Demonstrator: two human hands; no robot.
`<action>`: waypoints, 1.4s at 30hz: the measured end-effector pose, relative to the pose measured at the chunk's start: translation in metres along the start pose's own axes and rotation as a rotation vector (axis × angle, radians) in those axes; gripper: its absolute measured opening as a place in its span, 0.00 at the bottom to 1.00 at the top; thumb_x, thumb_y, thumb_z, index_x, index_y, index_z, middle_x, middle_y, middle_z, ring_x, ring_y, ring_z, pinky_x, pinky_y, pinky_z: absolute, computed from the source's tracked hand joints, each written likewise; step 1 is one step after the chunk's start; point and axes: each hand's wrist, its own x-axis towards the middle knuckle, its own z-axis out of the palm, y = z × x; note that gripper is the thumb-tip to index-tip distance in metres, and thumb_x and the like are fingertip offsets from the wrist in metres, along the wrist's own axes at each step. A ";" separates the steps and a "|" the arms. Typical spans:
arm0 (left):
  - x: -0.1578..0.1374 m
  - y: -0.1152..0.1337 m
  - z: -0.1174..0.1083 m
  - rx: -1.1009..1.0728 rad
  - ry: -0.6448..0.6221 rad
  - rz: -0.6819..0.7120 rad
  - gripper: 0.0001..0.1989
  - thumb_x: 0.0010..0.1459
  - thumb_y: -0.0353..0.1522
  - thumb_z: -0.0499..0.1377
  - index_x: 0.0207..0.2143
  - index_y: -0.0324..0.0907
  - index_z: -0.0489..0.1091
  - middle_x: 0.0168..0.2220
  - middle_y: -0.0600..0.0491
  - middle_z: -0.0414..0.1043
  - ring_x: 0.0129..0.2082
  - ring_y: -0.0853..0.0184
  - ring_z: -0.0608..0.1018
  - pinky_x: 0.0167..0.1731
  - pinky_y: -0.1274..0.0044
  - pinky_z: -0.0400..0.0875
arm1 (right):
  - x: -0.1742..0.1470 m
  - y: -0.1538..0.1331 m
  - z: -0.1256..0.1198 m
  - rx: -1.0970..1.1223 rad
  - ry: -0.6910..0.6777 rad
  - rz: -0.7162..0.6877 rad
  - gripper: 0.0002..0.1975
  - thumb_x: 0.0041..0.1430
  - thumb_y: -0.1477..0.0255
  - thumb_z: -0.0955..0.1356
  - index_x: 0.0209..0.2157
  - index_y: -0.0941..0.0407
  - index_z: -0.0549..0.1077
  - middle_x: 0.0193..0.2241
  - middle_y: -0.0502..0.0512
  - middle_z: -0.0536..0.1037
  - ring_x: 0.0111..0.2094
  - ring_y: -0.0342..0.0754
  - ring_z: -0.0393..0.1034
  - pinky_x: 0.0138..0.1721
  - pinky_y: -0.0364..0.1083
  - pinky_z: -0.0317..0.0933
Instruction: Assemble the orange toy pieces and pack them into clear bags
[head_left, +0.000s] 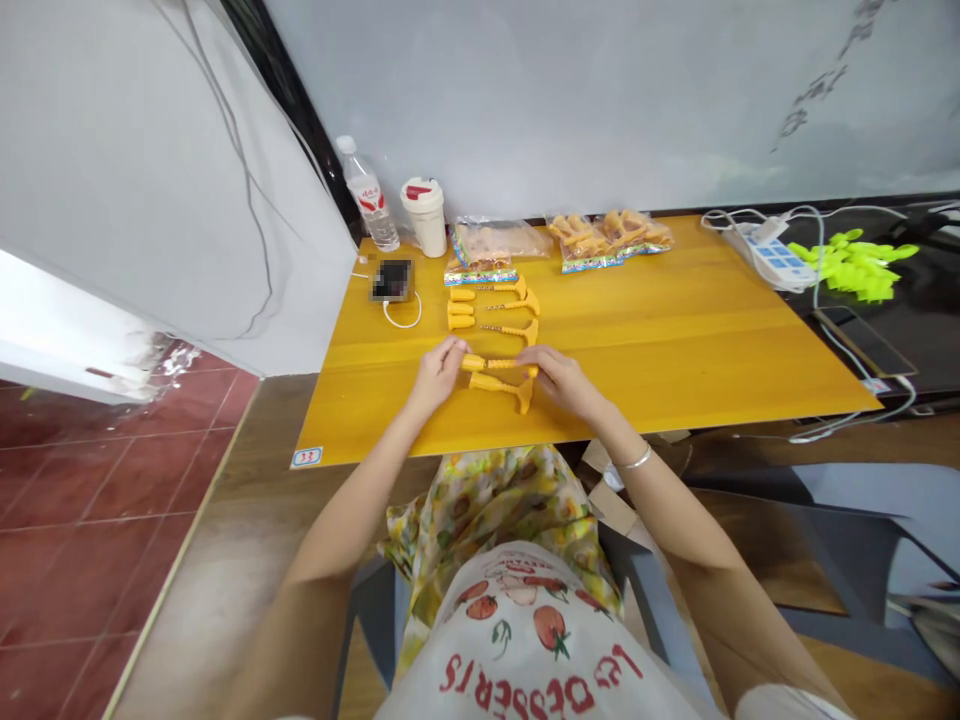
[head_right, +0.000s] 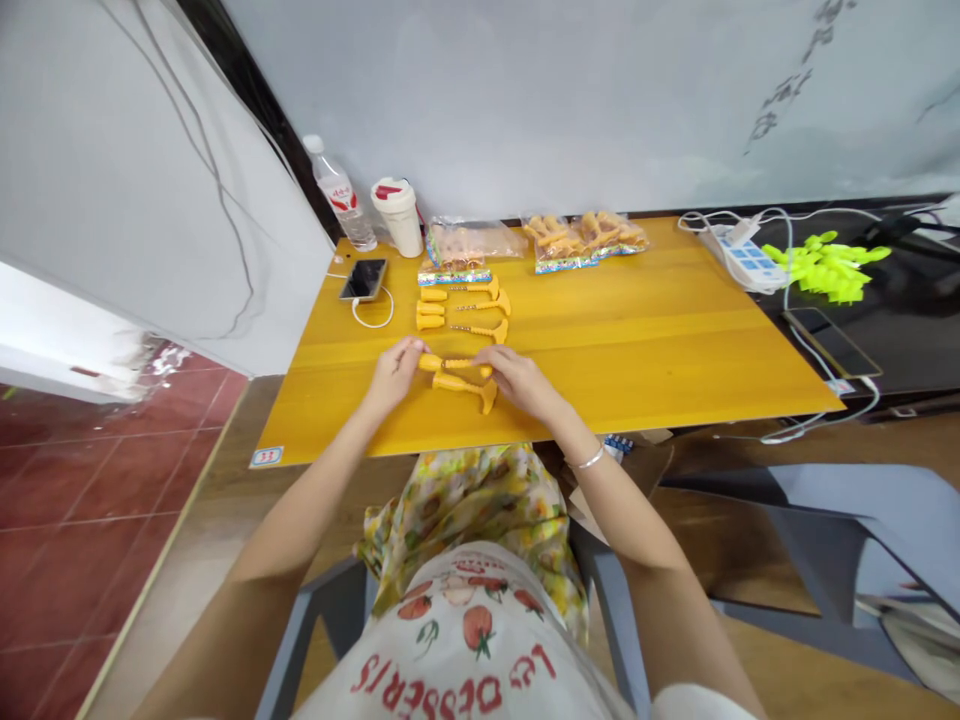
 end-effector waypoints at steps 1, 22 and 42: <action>0.005 -0.002 -0.003 -0.070 0.029 -0.121 0.18 0.66 0.43 0.50 0.30 0.42 0.67 0.21 0.58 0.61 0.21 0.71 0.65 0.24 0.79 0.62 | -0.002 0.001 -0.002 -0.076 -0.003 -0.042 0.12 0.66 0.70 0.60 0.45 0.51 0.73 0.48 0.58 0.76 0.48 0.50 0.72 0.48 0.48 0.64; 0.034 -0.059 0.000 0.453 0.023 0.115 0.10 0.59 0.30 0.57 0.44 0.43 0.71 0.46 0.47 0.73 0.49 0.57 0.70 0.53 0.65 0.63 | 0.038 0.037 0.012 -0.160 0.058 0.610 0.14 0.58 0.64 0.66 0.22 0.53 0.61 0.20 0.46 0.65 0.24 0.43 0.58 0.29 0.43 0.50; 0.029 -0.062 0.005 0.559 0.070 0.170 0.22 0.59 0.27 0.54 0.56 0.45 0.69 0.56 0.42 0.61 0.55 0.52 0.65 0.59 0.59 0.61 | 0.038 0.026 0.017 -0.447 0.079 0.613 0.28 0.65 0.64 0.65 0.63 0.60 0.60 0.51 0.70 0.69 0.43 0.57 0.71 0.44 0.52 0.64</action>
